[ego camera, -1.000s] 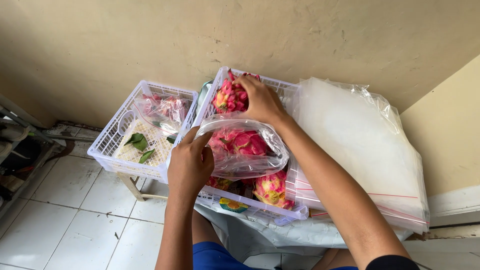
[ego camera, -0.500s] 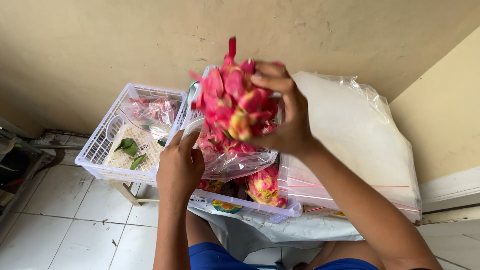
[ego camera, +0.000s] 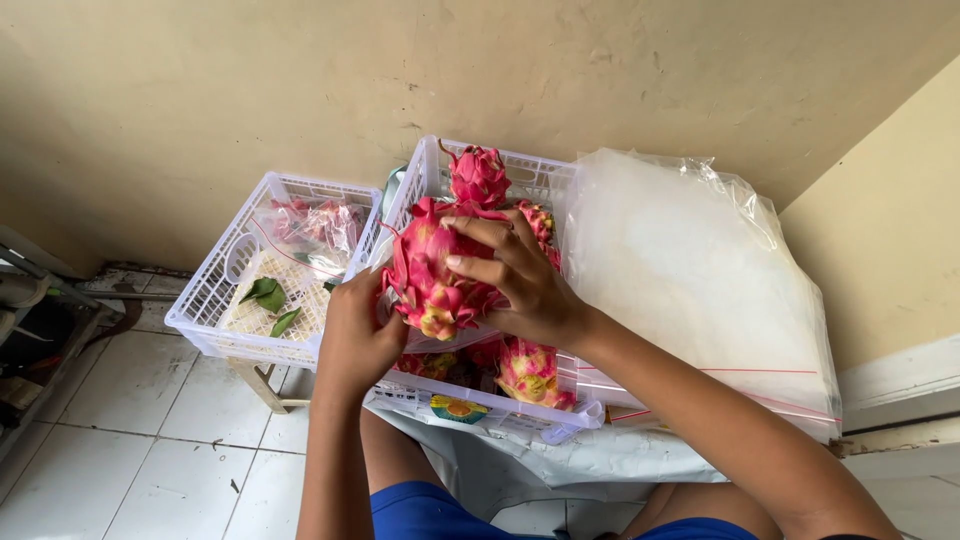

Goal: Packing dragon fruits into individual plastic zip-lock bags from a plastic crate.

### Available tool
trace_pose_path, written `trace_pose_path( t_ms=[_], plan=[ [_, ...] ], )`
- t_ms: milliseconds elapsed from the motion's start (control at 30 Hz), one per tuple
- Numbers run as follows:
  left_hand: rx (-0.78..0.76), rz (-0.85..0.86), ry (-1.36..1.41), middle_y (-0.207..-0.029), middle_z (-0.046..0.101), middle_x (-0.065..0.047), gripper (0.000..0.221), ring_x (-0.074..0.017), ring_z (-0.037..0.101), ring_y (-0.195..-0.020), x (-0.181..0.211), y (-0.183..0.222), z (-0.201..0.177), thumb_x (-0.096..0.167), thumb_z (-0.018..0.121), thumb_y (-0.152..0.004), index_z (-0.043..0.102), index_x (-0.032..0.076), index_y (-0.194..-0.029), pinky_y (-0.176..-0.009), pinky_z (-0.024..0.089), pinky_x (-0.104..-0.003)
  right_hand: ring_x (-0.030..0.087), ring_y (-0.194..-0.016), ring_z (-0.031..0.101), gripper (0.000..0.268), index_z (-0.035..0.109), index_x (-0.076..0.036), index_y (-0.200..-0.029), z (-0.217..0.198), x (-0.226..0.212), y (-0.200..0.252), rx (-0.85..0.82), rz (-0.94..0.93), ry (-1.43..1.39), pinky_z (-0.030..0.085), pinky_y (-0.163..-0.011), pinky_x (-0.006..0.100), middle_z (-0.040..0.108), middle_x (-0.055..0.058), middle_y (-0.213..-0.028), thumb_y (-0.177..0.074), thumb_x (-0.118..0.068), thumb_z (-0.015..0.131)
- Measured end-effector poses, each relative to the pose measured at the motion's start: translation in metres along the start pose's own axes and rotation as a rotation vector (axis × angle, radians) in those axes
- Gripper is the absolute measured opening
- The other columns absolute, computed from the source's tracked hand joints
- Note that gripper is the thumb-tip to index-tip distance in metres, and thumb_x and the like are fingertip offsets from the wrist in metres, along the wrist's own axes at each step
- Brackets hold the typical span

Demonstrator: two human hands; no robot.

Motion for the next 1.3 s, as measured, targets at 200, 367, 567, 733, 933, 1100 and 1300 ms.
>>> trace_pose_path(
  t_ms=[200, 367, 567, 733, 933, 1100, 1300],
  plan=[
    [0.058, -0.110, 0.351, -0.093, 0.064, -0.006, 0.059, -0.0072, 0.052, -0.067, 0.042, -0.005, -0.031, -0.010, 0.047, -0.078, 0.061, -0.010, -0.135, -0.055, 0.044, -0.024, 0.038, -0.114, 0.061, 0.057, 0.058, -0.027, -0.131, 0.002, -0.008, -0.004, -0.166, -0.150, 0.220, 0.056, -0.097, 0.060, 0.061, 0.010, -0.138, -0.083, -0.023, 0.087],
    [0.007, 0.045, -0.097, -0.106, 0.073, -0.029, 0.059, -0.0520, 0.066, -0.108, 0.088, -0.012, -0.042, -0.011, 0.055, -0.072, 0.067, -0.006, -0.129, -0.089, 0.052, -0.059, 0.034, -0.107, 0.063, 0.042, 0.060, -0.025, -0.124, -0.001, -0.031, -0.029, -0.265, -0.201, 0.355, 0.056, -0.091, 0.054, 0.064, 0.005, -0.132, -0.089, -0.019, 0.083],
    [-0.138, -0.046, -0.451, -0.088, 0.074, -0.021, 0.067, -0.0544, 0.067, -0.083, 0.114, -0.018, -0.040, 0.000, 0.055, -0.072, 0.064, 0.010, -0.138, -0.070, 0.052, -0.065, 0.038, -0.107, 0.062, 0.052, 0.061, -0.019, -0.126, 0.002, -0.033, -0.052, -0.490, -0.132, 0.408, 0.052, -0.081, 0.048, 0.064, 0.009, -0.124, -0.081, -0.004, 0.081],
    [-0.148, -0.065, -0.528, -0.095, 0.076, -0.018, 0.061, -0.0524, 0.070, -0.080, 0.129, -0.028, -0.030, 0.000, 0.053, -0.076, 0.069, 0.012, -0.133, -0.067, 0.056, -0.064, 0.036, -0.113, 0.054, 0.051, 0.065, -0.022, -0.124, 0.020, -0.015, -0.052, -0.644, -0.009, 0.484, 0.045, -0.081, 0.046, 0.061, 0.004, -0.125, -0.075, -0.012, 0.079],
    [-0.093, -0.059, -0.663, -0.109, 0.076, -0.017, 0.059, -0.0521, 0.072, -0.079, 0.155, -0.031, -0.035, 0.000, 0.051, -0.082, 0.072, 0.021, -0.134, -0.063, 0.059, -0.064, 0.034, -0.118, 0.042, 0.064, 0.065, -0.027, -0.119, 0.025, -0.002, -0.050, -0.564, 0.029, 0.686, 0.038, -0.091, 0.050, 0.054, -0.003, -0.122, -0.062, -0.008, 0.084],
    [-0.046, -0.095, -0.663, -0.115, 0.074, -0.020, 0.046, -0.0520, 0.071, -0.086, 0.153, -0.029, -0.042, 0.009, 0.060, -0.090, 0.070, 0.014, -0.135, -0.067, 0.059, -0.065, 0.023, -0.123, 0.055, 0.064, 0.057, -0.017, -0.128, 0.022, 0.022, -0.037, -0.364, 0.185, 0.548, 0.024, -0.108, 0.066, 0.070, -0.002, -0.110, -0.073, -0.027, 0.088],
    [-0.034, -0.205, -0.642, -0.134, 0.061, -0.032, 0.069, -0.0585, 0.063, -0.108, 0.142, -0.032, -0.034, 0.025, 0.075, -0.087, 0.052, 0.004, -0.149, -0.082, 0.052, -0.074, 0.026, -0.119, 0.063, 0.016, 0.072, -0.013, -0.109, 0.037, 0.009, -0.037, -0.471, 0.207, 0.246, 0.035, -0.106, 0.059, 0.075, 0.004, -0.104, -0.095, -0.023, 0.073]
  ],
)
Point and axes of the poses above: each hand's wrist, its own y-axis away from the middle knuckle, its own z-axis out of the palm, x = y × z, the point moved 7 cm from there along -y, towards the middle knuckle
